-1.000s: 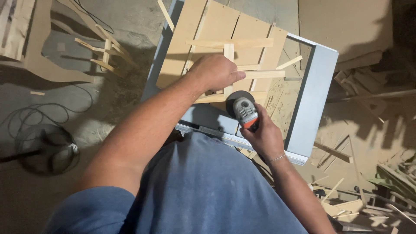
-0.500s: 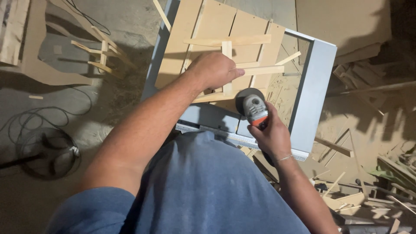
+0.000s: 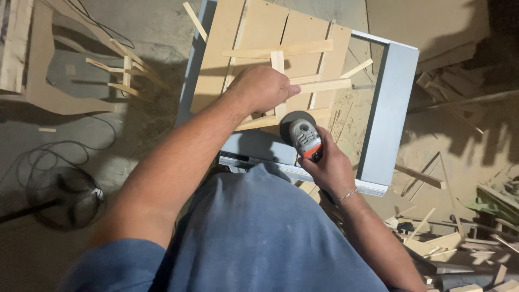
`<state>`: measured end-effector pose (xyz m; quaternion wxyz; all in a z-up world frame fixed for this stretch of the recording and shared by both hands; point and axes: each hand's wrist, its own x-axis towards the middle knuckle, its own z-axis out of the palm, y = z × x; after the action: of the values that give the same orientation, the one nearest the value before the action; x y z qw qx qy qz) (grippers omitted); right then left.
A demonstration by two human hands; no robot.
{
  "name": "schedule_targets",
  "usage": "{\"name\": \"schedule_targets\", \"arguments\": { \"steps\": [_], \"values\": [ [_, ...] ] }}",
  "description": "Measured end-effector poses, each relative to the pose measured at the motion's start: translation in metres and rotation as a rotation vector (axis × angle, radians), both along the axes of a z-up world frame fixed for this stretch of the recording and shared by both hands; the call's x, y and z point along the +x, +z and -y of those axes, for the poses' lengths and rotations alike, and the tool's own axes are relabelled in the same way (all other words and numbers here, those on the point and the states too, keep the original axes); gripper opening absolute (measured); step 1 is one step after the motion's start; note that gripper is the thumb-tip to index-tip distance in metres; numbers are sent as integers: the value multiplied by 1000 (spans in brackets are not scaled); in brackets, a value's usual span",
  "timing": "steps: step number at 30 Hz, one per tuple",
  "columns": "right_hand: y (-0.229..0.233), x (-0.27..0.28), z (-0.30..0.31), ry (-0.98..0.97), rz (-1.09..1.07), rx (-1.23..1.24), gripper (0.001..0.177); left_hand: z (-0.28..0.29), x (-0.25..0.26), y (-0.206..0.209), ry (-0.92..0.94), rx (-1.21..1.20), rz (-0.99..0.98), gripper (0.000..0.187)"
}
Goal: Using a handheld power tool to sand or shape the edges of a wooden assembly on a workbench.
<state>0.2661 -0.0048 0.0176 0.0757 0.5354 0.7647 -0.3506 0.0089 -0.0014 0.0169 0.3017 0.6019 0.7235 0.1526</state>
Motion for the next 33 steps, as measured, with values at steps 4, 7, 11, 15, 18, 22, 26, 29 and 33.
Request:
{"name": "schedule_targets", "arguments": {
  "steps": [4, 7, 11, 15, 18, 22, 26, 29, 33],
  "values": [
    [0, -9, -3, 10, -12, 8, 88, -3, -1, -8, -28, 2, -22, 44],
    [-1, -9, -4, 3, -32, -9, 91, -2, -1, -8, 0, 5, -13, 42],
    [5, -5, -1, -4, -12, -15, 89, -2, 0, -8, 26, 8, 5, 41],
    [0, -10, -3, -12, -10, -6, 88, -2, 0, -5, 0, 1, -12, 44],
    [0, -18, -5, -19, -63, -12, 89, -3, -1, -10, -3, 3, 2, 45],
    [-1, -9, -5, -10, -18, -9, 90, 2, -2, 4, -17, 2, -19, 46],
    [-4, -4, -8, -1, -14, -16, 90, 3, 0, 1, 9, -4, -5, 45],
    [3, -19, -13, -4, -33, -1, 88, 3, 0, 3, -9, -1, -28, 47],
    [1, -22, -16, -5, -59, 6, 87, 4, 0, 9, -42, -9, -48, 48]
  ]
}}
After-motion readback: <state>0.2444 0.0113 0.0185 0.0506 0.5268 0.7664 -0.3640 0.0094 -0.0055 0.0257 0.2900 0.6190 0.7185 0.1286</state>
